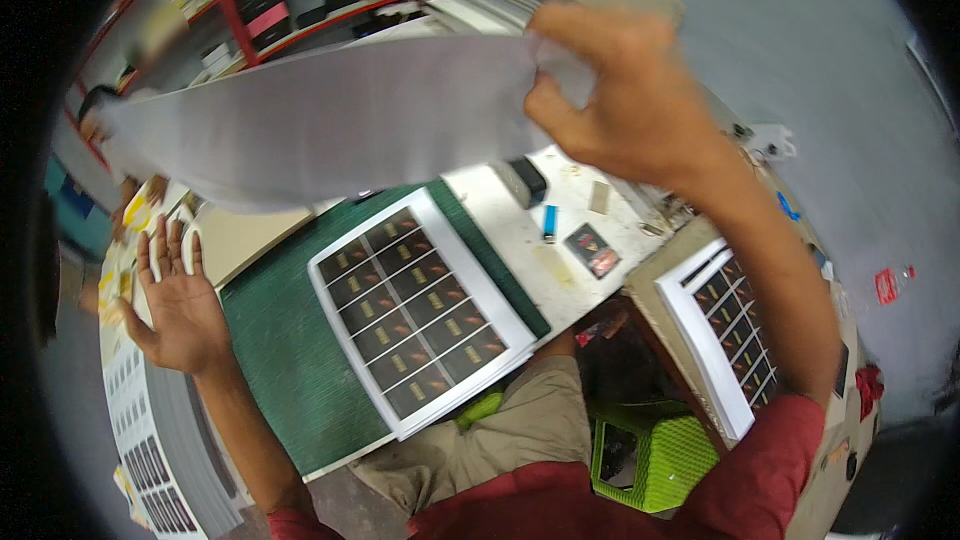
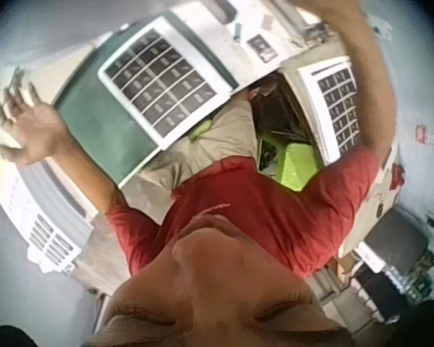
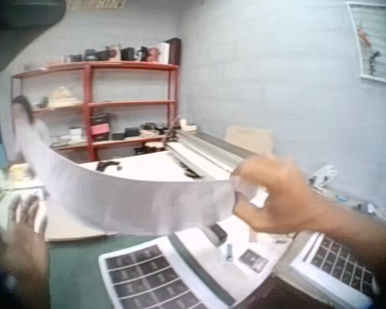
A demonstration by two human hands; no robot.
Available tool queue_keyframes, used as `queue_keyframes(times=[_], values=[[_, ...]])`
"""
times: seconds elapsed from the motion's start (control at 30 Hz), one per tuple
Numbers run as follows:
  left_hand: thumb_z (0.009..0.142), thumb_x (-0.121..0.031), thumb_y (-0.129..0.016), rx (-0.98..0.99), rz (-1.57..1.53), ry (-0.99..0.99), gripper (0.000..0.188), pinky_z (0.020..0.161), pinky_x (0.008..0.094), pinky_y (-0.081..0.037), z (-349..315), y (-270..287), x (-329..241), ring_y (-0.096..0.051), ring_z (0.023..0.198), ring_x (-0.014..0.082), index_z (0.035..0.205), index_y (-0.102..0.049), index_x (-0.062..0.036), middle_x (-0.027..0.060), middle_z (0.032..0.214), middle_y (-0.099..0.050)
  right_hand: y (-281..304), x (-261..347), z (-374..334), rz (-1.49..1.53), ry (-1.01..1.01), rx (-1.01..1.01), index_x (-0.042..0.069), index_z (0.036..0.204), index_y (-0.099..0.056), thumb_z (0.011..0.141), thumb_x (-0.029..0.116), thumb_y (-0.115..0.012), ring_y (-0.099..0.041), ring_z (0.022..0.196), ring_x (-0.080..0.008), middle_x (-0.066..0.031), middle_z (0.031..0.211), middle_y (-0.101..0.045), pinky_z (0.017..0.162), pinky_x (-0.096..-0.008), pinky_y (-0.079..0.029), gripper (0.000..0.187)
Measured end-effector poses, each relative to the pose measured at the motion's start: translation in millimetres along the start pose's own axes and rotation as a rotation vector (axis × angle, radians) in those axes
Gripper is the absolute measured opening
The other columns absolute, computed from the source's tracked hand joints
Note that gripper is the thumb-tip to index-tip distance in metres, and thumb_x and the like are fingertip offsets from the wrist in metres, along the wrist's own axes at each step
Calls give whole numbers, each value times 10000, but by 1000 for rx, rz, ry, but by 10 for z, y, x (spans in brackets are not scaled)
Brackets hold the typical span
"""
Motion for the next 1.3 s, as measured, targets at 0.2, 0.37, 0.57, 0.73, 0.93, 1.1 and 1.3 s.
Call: queue_keyframes(times=[0.2, 0.37, 0.57, 0.73, 0.93, 1.1, 1.3], values=[[706, -342, -720, 290, 491, -13, 1122, 1213, 450, -197, -141, 532, -445, -379, 1438, 383, 1614, -139, -29, 303, 1561, -352, -51, 739, 1176, 342, 121, 517, -27, 885, -679, 656, 84, -654, -646, 615, -171, -114, 731, -690, 559, -300, -542, 255], [677, -137, -782, 44, 626, 221, 1084, 1046, 389, -439, -644, 1274, -601, -571, 1202, 292, 1599, -219, -52, 206, 1251, -564, -1336, 605, 1252, 482, 103, 793, 6, 1055, -691, 606, 179, -668, -637, 822, -196, -104, 915, -670, 750, -356, -521, 482], [731, 72, -704, -131, 878, 537, 960, 821, 341, -557, -1284, 2177, -316, -653, 986, 249, 1573, -274, -94, 149, 1132, -581, -3446, 890, 225, 413, 95, 1063, -30, 1076, -689, 621, 179, -712, -670, 930, -363, -205, 989, -707, 801, -416, -540, 501], [759, 127, -696, -116, 960, 496, 914, 838, 353, -573, -1551, 2845, 49, -666, 1021, 255, 1557, -286, -49, 172, 1173, -565, -4084, 1098, -192, 212, 124, 855, 10, 1185, -666, 653, 163, -714, -626, 1099, -368, -191, 1110, -677, 966, -462, -466, 556], [781, 105, -709, -76, 1004, 433, 864, 877, 359, -572, -1487, 2793, 154, -673, 1055, 261, 1544, -327, -29, 194, 1214, -576, -4066, 1280, 225, 215, 38, 855, -1, 1195, -652, 715, 164, -720, -595, 1156, -359, -198, 1155, -643, 1001, -480, -429, 512], [785, 100, -713, -33, 991, 470, 851, 891, 373, -572, -1322, 2686, 244, -685, 1030, 265, 1539, -340, -22, 183, 1179, -605, -4636, 1576, 477, 292, 74, 654, -20, 1142, -654, 757, 154, -723, -604, 1116, -345, -184, 1097, -638, 957, -481, -459, 428], [804, 45, -746, -43, 972, 487, 836, 924, 399, -564, -1407, 2815, 264, -666, 1103, 302, 1536, -347, -13, 239, 1307, -586, -5027, 1932, 621, 119, 207, 444, 16, 1099, -664, 757, 132, -747, -609, 1028, -287, -140, 1031, -659, 913, -405, -430, 371]])
Point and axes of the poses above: each hand's wrist, its own z-axis towards the middle knuckle, its own y-axis out of the back of the hand, x = y × z, the point moved 6 cm from there along z, towards the middle knuckle
